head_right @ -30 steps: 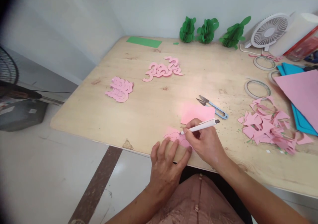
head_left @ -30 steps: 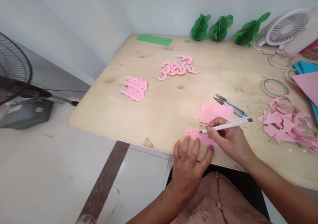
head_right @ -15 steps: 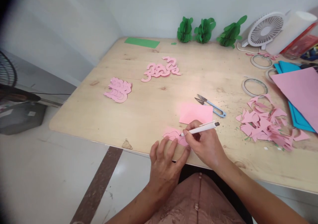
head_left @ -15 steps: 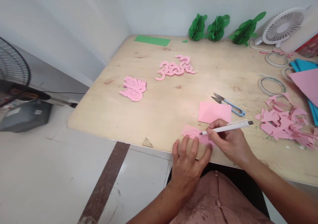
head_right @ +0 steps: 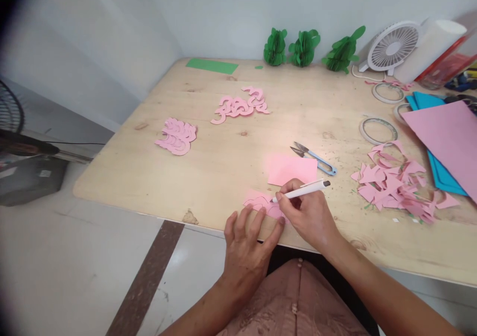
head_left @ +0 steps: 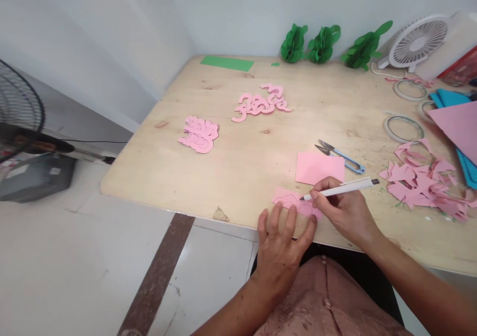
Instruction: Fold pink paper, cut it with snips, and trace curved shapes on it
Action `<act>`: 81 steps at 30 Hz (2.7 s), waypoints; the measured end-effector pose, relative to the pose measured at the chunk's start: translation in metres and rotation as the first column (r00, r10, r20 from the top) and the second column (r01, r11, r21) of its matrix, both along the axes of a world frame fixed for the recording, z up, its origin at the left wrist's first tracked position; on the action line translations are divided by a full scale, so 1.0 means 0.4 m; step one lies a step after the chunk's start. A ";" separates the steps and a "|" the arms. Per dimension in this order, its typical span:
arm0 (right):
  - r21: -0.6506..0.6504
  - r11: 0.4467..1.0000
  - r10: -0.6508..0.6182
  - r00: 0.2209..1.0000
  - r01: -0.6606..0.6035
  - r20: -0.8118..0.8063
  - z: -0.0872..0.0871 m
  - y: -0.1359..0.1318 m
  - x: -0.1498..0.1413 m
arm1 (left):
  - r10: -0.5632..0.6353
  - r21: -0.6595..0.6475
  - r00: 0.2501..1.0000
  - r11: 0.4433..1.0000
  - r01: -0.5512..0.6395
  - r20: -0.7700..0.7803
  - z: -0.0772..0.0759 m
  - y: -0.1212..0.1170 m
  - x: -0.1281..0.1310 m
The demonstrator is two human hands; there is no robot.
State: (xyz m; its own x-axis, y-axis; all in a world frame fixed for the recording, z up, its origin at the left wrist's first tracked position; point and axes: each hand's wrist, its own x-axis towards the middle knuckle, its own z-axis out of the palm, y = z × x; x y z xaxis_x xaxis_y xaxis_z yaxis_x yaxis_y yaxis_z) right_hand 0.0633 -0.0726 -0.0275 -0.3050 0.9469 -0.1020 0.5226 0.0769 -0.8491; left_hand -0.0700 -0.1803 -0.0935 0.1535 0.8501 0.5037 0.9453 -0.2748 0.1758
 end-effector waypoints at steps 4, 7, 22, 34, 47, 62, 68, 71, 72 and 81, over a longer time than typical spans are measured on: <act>0.000 1.000 -0.031 0.999 0.031 0.023 0.001 0.002 0.005 | -0.001 0.012 1.000 1.000 0.001 -0.007 -0.002 0.000 0.000; 0.004 0.999 -0.048 0.999 0.047 0.027 0.002 0.003 0.007 | -0.001 0.011 1.000 1.000 0.001 -0.008 -0.004 0.001 0.000; -0.013 1.000 0.005 0.999 -0.006 -0.044 -0.001 -0.003 -0.005 | -0.004 0.007 1.000 1.000 0.004 0.003 -0.002 0.001 0.000; 0.037 0.999 0.001 1.000 -0.001 0.000 -0.001 -0.005 -0.012 | 0.000 0.008 1.000 1.000 0.000 -0.009 -0.001 0.001 0.000; 0.106 0.994 -0.011 1.000 0.008 0.021 0.001 -0.004 -0.006 | 0.007 0.017 1.000 1.000 -0.007 0.003 -0.005 0.001 0.001; 0.109 0.992 -0.071 0.996 0.065 0.047 0.014 0.000 0.005 | 0.011 0.018 1.000 1.000 -0.011 0.004 -0.004 0.002 0.002; 0.102 0.992 -0.075 0.997 0.071 0.032 0.009 -0.001 0.009 | 0.005 0.014 1.000 1.000 -0.005 0.012 -0.001 0.002 0.003; 0.053 0.996 -0.071 0.997 0.071 -0.011 0.005 -0.005 0.004 | 0.009 0.013 1.000 1.000 -0.009 0.008 -0.001 0.002 0.003; 0.040 0.997 -0.068 0.997 0.068 -0.021 0.003 -0.006 0.001 | 0.010 0.012 1.000 1.000 -0.010 0.006 -0.001 0.001 0.002; 0.062 0.998 -0.018 1.000 0.018 0.012 0.004 -0.011 -0.012 | 0.017 0.025 1.000 1.000 -0.017 0.008 -0.004 0.001 0.003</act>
